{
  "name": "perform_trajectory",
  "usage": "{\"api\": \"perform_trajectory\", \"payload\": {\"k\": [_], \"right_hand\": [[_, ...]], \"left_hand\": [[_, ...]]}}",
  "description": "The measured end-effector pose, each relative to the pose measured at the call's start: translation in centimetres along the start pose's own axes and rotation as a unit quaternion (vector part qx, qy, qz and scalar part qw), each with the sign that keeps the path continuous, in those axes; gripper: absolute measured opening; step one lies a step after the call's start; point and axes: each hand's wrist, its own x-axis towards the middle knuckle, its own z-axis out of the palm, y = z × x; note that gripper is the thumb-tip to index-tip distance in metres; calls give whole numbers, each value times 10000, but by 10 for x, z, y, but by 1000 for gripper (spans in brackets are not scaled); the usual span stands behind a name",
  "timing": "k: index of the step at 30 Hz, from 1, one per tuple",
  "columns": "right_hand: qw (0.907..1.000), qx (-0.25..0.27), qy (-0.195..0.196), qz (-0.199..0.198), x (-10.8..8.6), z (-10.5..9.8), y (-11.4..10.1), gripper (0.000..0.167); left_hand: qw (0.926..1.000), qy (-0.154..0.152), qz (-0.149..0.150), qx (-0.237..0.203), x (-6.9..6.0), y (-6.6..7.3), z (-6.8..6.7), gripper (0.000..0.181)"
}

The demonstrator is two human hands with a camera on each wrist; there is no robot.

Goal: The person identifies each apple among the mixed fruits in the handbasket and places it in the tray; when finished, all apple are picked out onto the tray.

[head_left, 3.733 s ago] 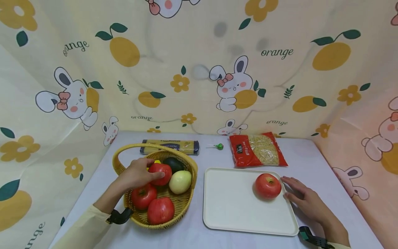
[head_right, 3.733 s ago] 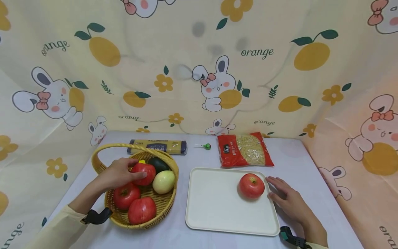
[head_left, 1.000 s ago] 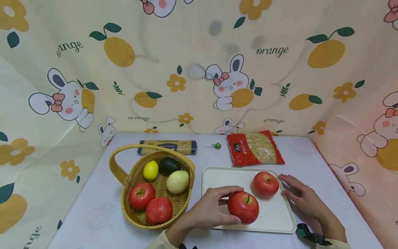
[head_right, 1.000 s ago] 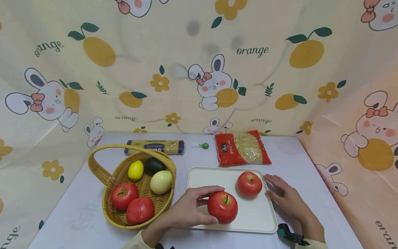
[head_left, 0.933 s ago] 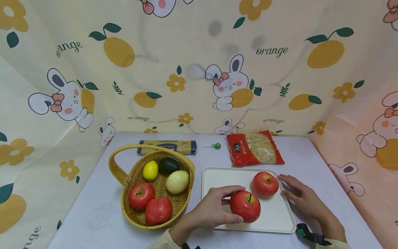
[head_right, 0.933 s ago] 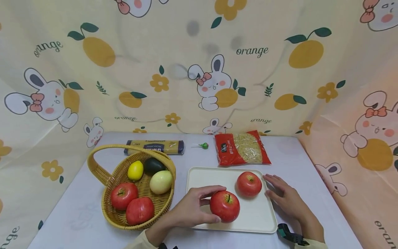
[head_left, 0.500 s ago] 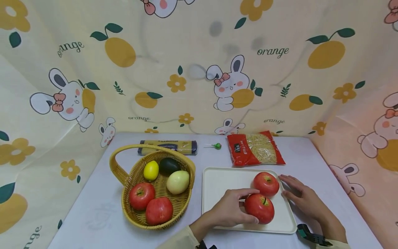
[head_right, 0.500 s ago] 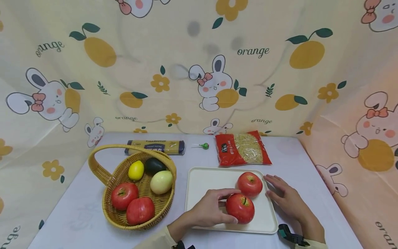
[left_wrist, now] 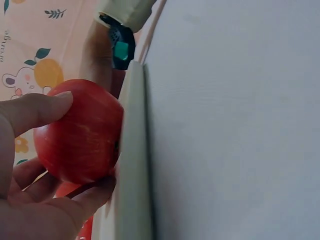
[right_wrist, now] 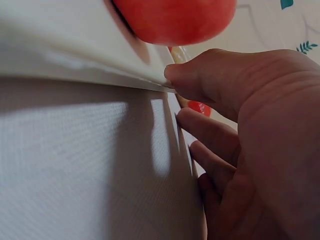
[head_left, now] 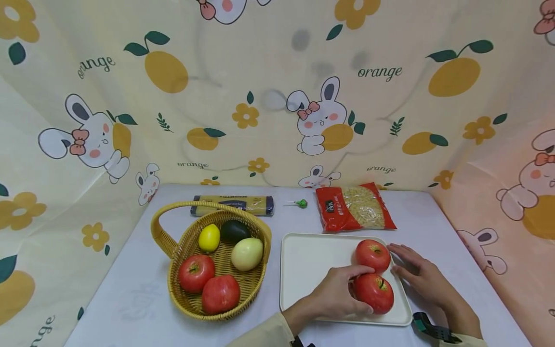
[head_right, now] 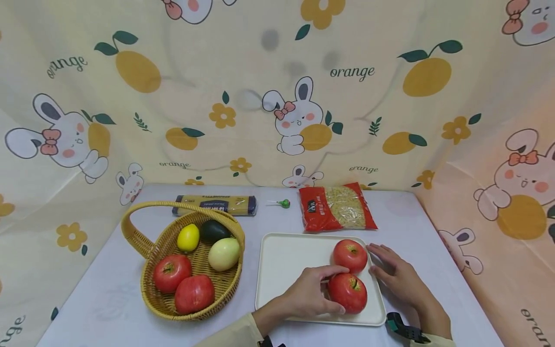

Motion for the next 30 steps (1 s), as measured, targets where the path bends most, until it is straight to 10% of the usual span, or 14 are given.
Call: {"api": "perform_trajectory", "payload": {"k": [9, 13, 25, 30], "right_hand": [[10000, 15, 25, 40, 0, -1, 0, 78], [10000, 10, 43, 23, 0, -2, 0, 78], [10000, 39, 15, 50, 2, -2, 2, 76], [10000, 53, -26, 67, -1, -1, 1, 79]], "left_hand": [[9998, 58, -169, -83, 5, -3, 5, 73], [9983, 206, 82, 532, 8, -3, 10, 75], [9462, 620, 723, 3091, 0, 9, 19, 75], [9495, 648, 702, 2988, -21, 20, 4, 74]]}}
